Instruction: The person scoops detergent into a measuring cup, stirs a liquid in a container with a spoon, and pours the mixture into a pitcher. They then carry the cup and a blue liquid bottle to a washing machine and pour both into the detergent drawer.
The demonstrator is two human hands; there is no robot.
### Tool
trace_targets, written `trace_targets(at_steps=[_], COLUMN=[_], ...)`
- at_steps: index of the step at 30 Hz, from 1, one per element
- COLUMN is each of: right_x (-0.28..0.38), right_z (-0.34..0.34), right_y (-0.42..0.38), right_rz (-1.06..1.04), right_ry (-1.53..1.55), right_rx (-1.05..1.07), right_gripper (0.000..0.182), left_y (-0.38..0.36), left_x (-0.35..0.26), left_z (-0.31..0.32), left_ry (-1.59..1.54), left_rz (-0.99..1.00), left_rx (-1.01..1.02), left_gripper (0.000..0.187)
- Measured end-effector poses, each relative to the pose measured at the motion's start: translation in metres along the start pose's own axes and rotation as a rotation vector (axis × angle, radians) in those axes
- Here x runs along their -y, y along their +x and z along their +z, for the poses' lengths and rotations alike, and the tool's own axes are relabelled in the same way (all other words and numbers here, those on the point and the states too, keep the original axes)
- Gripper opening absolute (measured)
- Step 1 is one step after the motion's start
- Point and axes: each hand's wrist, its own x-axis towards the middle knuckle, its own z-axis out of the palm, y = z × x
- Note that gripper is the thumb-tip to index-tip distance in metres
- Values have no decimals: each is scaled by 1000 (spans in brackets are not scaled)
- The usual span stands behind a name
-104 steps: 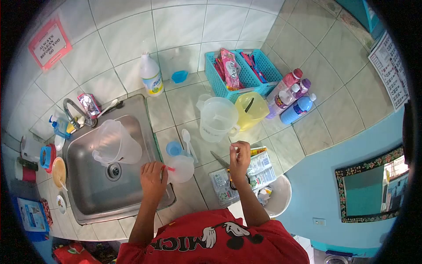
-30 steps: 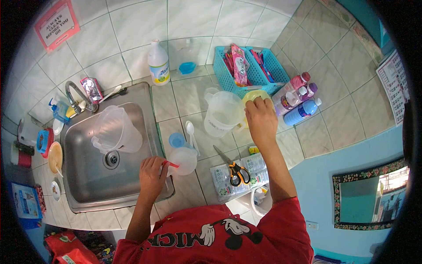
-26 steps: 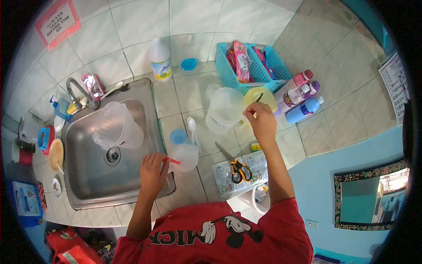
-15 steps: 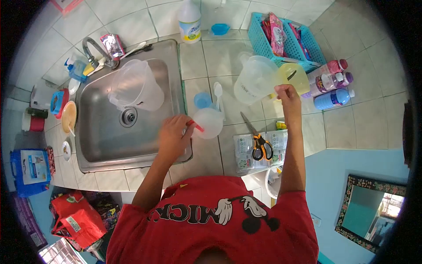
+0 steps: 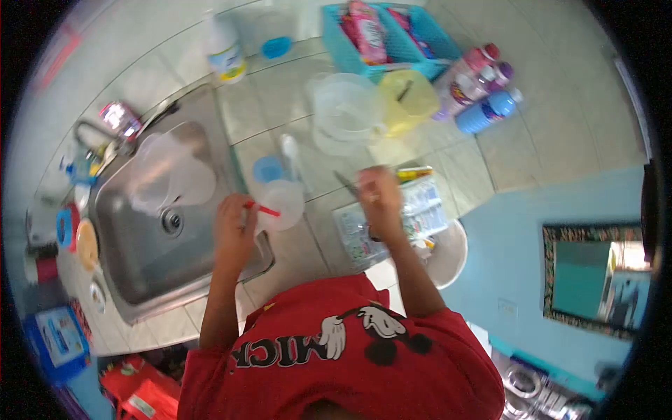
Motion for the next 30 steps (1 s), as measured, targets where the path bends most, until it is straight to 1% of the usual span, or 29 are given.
trace_targets(at_steps=[1,2,3,4,5,6,7,8,10,12,14,16,17,18,19,22,24,25,27,28,29,30], right_x=[1,7,12,16,19,22,23,22,20,17,17,16,15,12,10,6,9,10,12,12,10,8], right_z=[11,18,26,33,37,41,43,44,47,49,49,46,46,46,46,46,44,44,44,43,42,40], right_y=[-11,-25,-38,-49,-58,-66,-72,-77,-83,-86,-83,-76,-76,-76,-77,-79,-78,-77,-76,-76,-77,-77], right_rz=[-47,68,12,-45,-34,12,55,60,75,80,80,155,154,148,140,99,89,88,89,94,96,80], right_ry=[52,233,162,96,89,113,140,139,118,117,116,33,34,38,44,65,70,65,73,76,73,-51], right_rx=[106,248,295,349,339,388,438,432,531,525,526,623,624,564,506,461,462,456,466,474,472,434], right_gripper=[13,13,14,17,17,15,15,15,20,19,18,16,16,15,14,13,13,13,13,13,13,14], left_y=[2,3,6,8,9,10,10,10,10,9,9,9,10,10,10,8,4,4,6,7,8,10], left_x=[-3,-8,-11,-10,-9,-8,-8,-9,-9,-8,-8,-7,-6,-6,-7,-9,-8,-8,-8,-7,-6,-4], left_z=[4,4,3,2,0,-1,-2,-3,-4,-1,4,5,4,3,0,-5,0,2,7,7,7,6], left_ry=[-25,5,42,34,136,238,235,221,209,37,16,-5,112,229,232,235,88,93,98,96,163,232], left_rz=[30,33,33,48,144,238,245,233,227,23,28,27,137,246,243,192,-36,-42,85,86,129,173], left_rx=[23,-1,-30,-15,-40,-70,-65,-61,-53,8,3,-4,-51,-98,-99,-73,23,20,-62,-61,-96,-132], left_gripper=[11,10,9,9,9,10,10,10,9,8,7,8,9,9,9,8,7,7,8,8,8,8])
